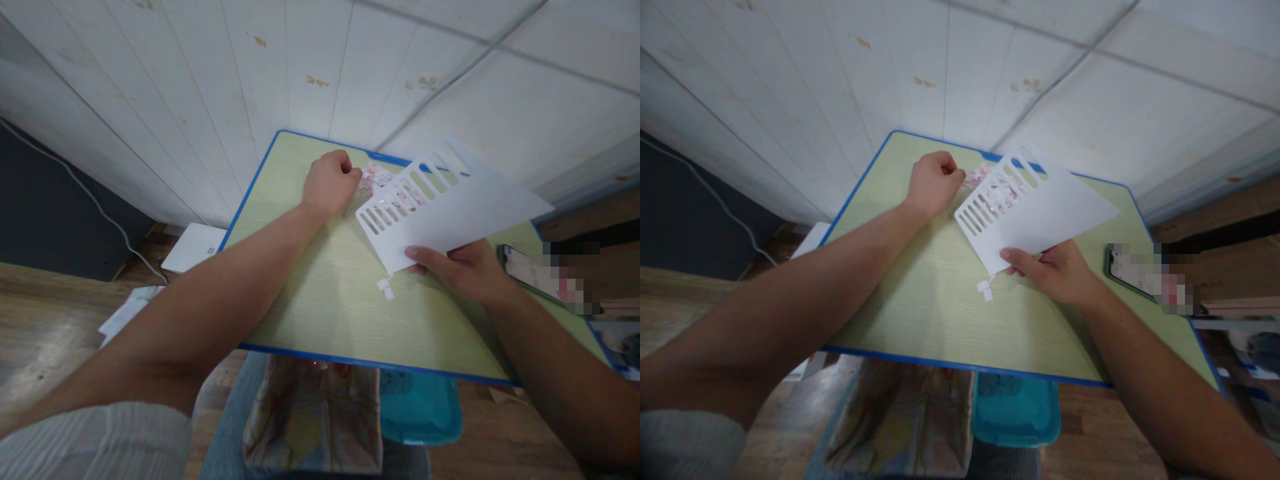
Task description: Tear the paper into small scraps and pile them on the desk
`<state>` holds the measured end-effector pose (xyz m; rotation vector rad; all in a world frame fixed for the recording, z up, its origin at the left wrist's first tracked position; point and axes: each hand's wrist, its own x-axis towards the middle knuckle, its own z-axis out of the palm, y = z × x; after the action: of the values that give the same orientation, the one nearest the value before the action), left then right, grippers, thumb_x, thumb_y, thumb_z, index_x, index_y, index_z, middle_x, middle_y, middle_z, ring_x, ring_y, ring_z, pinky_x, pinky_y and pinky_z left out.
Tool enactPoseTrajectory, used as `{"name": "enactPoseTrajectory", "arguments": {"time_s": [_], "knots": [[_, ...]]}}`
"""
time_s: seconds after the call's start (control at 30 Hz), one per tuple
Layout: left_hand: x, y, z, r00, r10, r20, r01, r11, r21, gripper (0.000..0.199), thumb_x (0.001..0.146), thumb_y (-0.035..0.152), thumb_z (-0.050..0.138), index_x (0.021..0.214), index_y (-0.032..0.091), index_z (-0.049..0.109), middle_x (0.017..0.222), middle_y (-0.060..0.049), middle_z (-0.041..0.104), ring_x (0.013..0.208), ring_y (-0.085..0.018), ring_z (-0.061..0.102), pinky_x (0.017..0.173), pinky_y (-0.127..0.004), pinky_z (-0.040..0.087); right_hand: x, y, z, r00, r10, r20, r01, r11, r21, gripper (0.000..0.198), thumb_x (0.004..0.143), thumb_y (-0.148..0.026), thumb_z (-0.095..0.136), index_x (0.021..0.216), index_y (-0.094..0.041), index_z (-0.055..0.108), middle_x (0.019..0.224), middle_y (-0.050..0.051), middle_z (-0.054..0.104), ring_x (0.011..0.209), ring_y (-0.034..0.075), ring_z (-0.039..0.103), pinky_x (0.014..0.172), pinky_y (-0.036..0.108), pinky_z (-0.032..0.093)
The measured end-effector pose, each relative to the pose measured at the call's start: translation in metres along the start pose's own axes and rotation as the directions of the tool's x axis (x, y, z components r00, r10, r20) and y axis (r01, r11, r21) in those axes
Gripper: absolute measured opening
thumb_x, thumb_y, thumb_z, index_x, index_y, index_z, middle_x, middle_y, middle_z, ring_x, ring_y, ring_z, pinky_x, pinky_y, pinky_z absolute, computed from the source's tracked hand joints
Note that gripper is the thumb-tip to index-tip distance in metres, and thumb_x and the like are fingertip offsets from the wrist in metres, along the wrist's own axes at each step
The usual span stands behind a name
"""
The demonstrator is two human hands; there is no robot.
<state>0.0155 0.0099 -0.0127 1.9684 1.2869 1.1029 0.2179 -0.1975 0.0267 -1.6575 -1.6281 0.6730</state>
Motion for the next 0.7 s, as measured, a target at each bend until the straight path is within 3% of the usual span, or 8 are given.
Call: {"name": "enactPoseTrajectory", "arguments": {"time_s": [0.23,0.37,0.57,0.7], "knots": [[0.001,-0.001,0.0,1.0,-0.001,-0.005,0.001,1.0,-0.006,0.008,0.087,0.021,0.071,0.088,0.028,0.076,0.084,-0.007,0.077,0.103,-0.033,0.074,0.092,-0.044,0.059,-0.003,-0.008,0.01,0.999,0.003,0.034,-0.004,0.999,0.034,0.052,0.092,-0.066,0.097,0.06,-0.031,0.075,0.069,0.008,0.081,0.063,0.029,0.076,0.058,0.043,0.067],[0.001,-0.002,0.001,1.0,0.008,-0.015,-0.008,1.0,-0.021,0.007,0.088,0.022,0.071,0.088,0.028,0.075,0.081,-0.006,0.075,0.101,-0.032,0.073,0.091,-0.044,0.06,0.001,-0.012,0.01,0.999,-0.001,0.046,-0.004,0.995,0.102,0.059,0.089,-0.079,0.095,0.064,-0.029,0.076,0.065,0.007,0.078,0.058,0.026,0.071,0.055,0.042,0.064],[0.0,-0.001,0.0,1.0,-0.003,-0.006,0.003,1.0,0.0,0.01,0.089,0.019,0.071,0.083,0.027,0.071,0.083,-0.006,0.075,0.101,-0.032,0.073,0.092,-0.044,0.059,0.005,-0.01,0.006,0.999,-0.025,-0.041,0.03,0.99,0.138,0.054,0.094,-0.067,0.095,0.064,-0.029,0.071,0.061,0.004,0.071,0.054,0.022,0.065,0.051,0.039,0.056],[0.001,-0.001,0.0,1.0,-0.001,-0.005,0.001,1.0,-0.005,0.01,0.088,0.018,0.072,0.088,0.028,0.075,0.086,-0.007,0.077,0.106,-0.033,0.074,0.093,-0.044,0.059,0.001,-0.005,0.005,1.0,-0.004,-0.019,0.006,0.996,0.086,0.045,0.095,-0.059,0.095,0.065,-0.03,0.077,0.064,0.006,0.076,0.055,0.025,0.068,0.053,0.042,0.06]]}}
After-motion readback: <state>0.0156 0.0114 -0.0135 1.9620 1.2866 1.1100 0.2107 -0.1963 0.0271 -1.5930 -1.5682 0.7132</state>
